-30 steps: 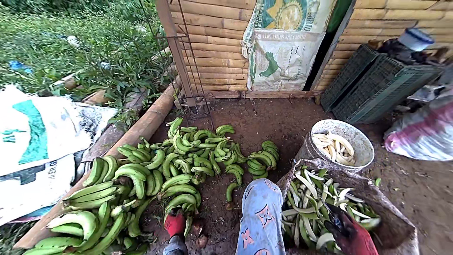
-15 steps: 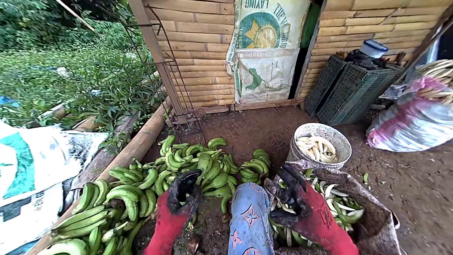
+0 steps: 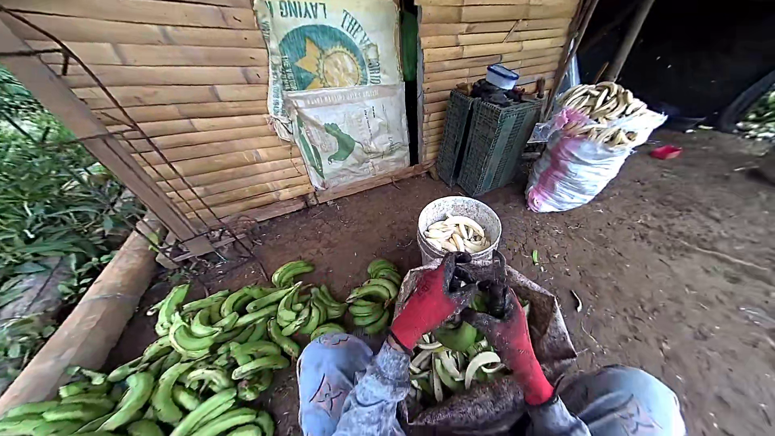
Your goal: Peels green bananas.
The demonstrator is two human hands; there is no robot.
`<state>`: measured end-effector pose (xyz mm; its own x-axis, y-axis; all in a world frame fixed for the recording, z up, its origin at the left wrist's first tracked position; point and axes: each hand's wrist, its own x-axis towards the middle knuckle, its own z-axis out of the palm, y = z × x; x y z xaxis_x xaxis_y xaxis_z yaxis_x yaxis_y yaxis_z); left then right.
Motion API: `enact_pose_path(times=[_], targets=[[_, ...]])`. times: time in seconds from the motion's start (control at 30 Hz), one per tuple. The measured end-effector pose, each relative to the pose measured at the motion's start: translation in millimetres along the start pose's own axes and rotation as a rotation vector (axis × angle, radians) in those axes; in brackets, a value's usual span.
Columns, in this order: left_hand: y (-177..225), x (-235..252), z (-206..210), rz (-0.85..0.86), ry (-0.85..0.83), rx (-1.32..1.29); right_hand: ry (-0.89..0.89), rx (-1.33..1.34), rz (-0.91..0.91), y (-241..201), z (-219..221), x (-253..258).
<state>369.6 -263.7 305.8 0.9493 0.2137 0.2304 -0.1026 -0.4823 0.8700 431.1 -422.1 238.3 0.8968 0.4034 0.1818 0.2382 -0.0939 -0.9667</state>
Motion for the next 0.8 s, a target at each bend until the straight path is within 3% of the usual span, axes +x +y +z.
enact_pose_path(times=[0.07, 0.17, 0.27, 0.4, 0.53, 0.67, 0.73, 0.8], targets=[[-26.5, 13.2, 17.0, -0.067, 0.031, -0.135, 0.108, 0.171, 0.337, 58.7, 3.6, 3.2], [-62.6, -1.7, 45.9, -0.297, 0.211, 0.079, 0.135, 0.122, 0.596, 120.5, 0.8, 1.8], [-98.1, -24.9, 82.4, -0.499, 0.295, 0.217, 0.172, 0.11, 0.593, 128.7, -2.8, 6.3], [-128.0, -21.8, 129.8, -0.483, 0.313, -0.016, 0.132, 0.113, 0.65, 122.2, -2.3, 2.1], [-130.5, -0.5, 121.5, -0.446, 0.344, -0.159, 0.019, 0.185, 0.629, 103.6, -5.8, -15.5], [-137.7, 4.2, 116.4, -0.454, 0.311, -0.082, 0.051, -0.186, 0.513, 92.5, -23.0, -10.9], [-140.8, 1.7, 123.6, -0.46, 0.361, -0.09, 0.104, -0.256, 0.382, 84.2, -37.8, -9.9], [-140.8, 0.2, 127.1, -0.464, 0.406, -0.134, 0.033, -0.261, 0.312, 67.8, -48.2, -17.1]])
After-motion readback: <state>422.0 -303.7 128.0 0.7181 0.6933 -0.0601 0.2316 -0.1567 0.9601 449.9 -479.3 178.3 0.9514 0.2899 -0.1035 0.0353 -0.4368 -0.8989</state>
